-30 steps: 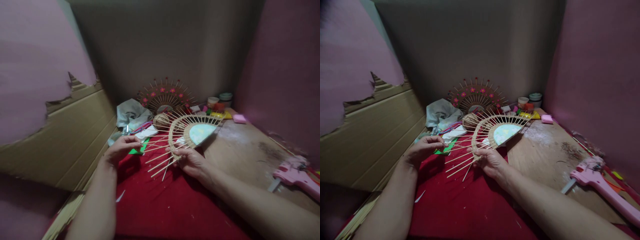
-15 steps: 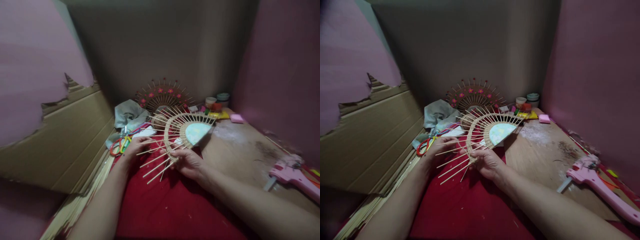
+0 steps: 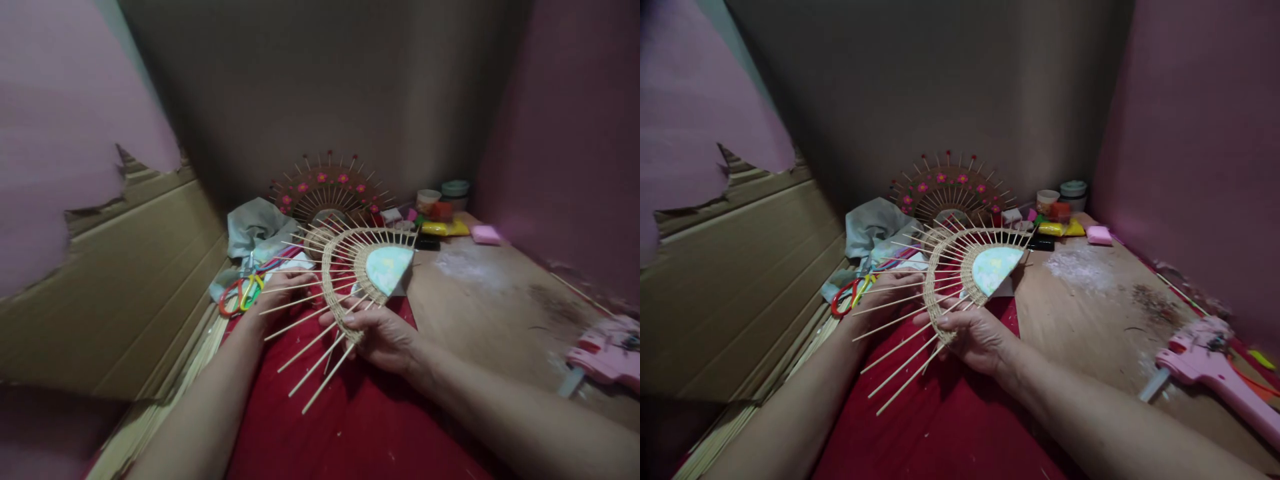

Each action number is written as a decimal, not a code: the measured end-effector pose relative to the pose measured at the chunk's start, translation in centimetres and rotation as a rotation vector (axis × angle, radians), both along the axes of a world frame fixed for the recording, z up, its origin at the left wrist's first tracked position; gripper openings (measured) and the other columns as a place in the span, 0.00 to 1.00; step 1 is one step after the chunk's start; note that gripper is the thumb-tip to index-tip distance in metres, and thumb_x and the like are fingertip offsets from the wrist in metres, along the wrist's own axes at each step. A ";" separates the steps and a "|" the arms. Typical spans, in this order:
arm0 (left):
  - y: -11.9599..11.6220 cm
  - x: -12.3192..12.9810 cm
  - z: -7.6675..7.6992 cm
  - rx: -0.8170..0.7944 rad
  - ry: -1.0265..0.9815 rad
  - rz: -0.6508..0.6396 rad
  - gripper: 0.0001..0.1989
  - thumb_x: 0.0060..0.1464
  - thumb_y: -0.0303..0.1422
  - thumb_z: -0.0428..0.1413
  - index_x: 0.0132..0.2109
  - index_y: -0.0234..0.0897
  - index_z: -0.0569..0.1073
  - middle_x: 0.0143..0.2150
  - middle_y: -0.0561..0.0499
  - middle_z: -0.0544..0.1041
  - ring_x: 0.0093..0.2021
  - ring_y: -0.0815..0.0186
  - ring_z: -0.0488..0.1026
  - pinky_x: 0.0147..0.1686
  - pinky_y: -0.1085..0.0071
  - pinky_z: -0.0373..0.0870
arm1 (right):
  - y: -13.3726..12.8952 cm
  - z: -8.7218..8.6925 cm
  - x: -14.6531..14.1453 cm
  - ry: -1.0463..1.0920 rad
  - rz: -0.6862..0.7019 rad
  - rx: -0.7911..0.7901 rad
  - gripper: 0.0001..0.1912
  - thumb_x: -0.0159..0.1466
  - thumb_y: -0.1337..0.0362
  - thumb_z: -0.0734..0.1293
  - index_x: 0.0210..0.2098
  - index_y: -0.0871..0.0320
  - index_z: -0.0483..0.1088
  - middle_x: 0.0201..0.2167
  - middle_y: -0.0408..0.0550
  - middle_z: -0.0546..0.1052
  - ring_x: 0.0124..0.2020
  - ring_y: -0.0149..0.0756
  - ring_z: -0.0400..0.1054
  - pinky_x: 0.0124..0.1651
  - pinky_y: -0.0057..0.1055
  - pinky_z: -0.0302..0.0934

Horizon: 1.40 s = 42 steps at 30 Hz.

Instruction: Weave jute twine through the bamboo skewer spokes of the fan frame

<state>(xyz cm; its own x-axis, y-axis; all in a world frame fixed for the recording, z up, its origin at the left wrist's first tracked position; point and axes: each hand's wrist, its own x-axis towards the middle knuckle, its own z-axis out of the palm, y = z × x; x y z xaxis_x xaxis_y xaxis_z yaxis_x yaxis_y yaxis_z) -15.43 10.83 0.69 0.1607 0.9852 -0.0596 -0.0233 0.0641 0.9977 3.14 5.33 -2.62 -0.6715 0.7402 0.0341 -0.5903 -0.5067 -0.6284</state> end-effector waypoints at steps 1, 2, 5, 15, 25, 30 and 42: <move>0.3 -0.8 0.0 0.006 0.035 -0.003 0.10 0.43 0.35 0.62 0.31 0.33 0.74 0.23 0.51 0.73 0.21 0.68 0.70 0.21 0.72 0.65 | 0.0 0.0 0.0 -0.003 -0.003 -0.006 0.17 0.50 0.73 0.67 0.40 0.62 0.68 0.35 0.49 0.77 0.20 0.27 0.64 0.20 0.26 0.59; 0.6 -1.6 0.1 0.019 0.074 -0.004 0.10 0.43 0.36 0.62 0.31 0.33 0.73 0.23 0.52 0.73 0.21 0.69 0.69 0.21 0.73 0.64 | -0.1 0.0 0.0 -0.006 -0.007 -0.015 0.17 0.50 0.73 0.67 0.40 0.62 0.67 0.35 0.49 0.77 0.20 0.27 0.64 0.20 0.26 0.59; 1.8 -3.3 0.4 0.066 0.161 0.045 0.10 0.40 0.34 0.64 0.28 0.31 0.74 0.21 0.53 0.71 0.20 0.72 0.67 0.21 0.76 0.61 | -0.2 0.1 -0.1 -0.022 -0.011 -0.047 0.20 0.49 0.74 0.67 0.43 0.61 0.67 0.34 0.48 0.76 0.20 0.27 0.64 0.19 0.26 0.60; 1.7 -5.6 1.2 0.072 0.047 0.087 0.10 0.39 0.32 0.64 0.28 0.32 0.73 0.20 0.53 0.70 0.22 0.72 0.67 0.22 0.78 0.60 | -0.2 -0.1 -0.2 -0.069 -0.048 -0.044 0.20 0.49 0.73 0.67 0.42 0.61 0.67 0.34 0.47 0.76 0.20 0.27 0.64 0.19 0.26 0.59; 0.6 -7.5 2.1 0.046 -0.053 -0.022 0.11 0.38 0.32 0.62 0.20 0.30 0.69 0.14 0.55 0.63 0.16 0.75 0.60 0.19 0.77 0.57 | 0.0 0.0 -0.2 -0.084 -0.055 -0.061 0.26 0.47 0.73 0.68 0.46 0.60 0.63 0.35 0.46 0.76 0.19 0.26 0.63 0.20 0.27 0.58; 1.0 -8.0 2.0 0.203 0.009 0.085 0.08 0.41 0.32 0.62 0.24 0.32 0.72 0.18 0.52 0.71 0.21 0.72 0.67 0.24 0.77 0.61 | 0.0 -0.1 -0.3 -0.085 -0.038 -0.036 0.23 0.48 0.72 0.68 0.44 0.61 0.65 0.35 0.47 0.75 0.20 0.26 0.62 0.21 0.27 0.58; 1.7 -5.5 1.8 0.192 0.042 0.233 0.11 0.35 0.33 0.65 0.24 0.31 0.72 0.17 0.54 0.69 0.17 0.72 0.66 0.20 0.76 0.60 | 0.0 0.0 -0.1 -0.056 0.008 -0.026 0.23 0.50 0.73 0.67 0.46 0.60 0.65 0.35 0.46 0.76 0.20 0.26 0.64 0.20 0.26 0.59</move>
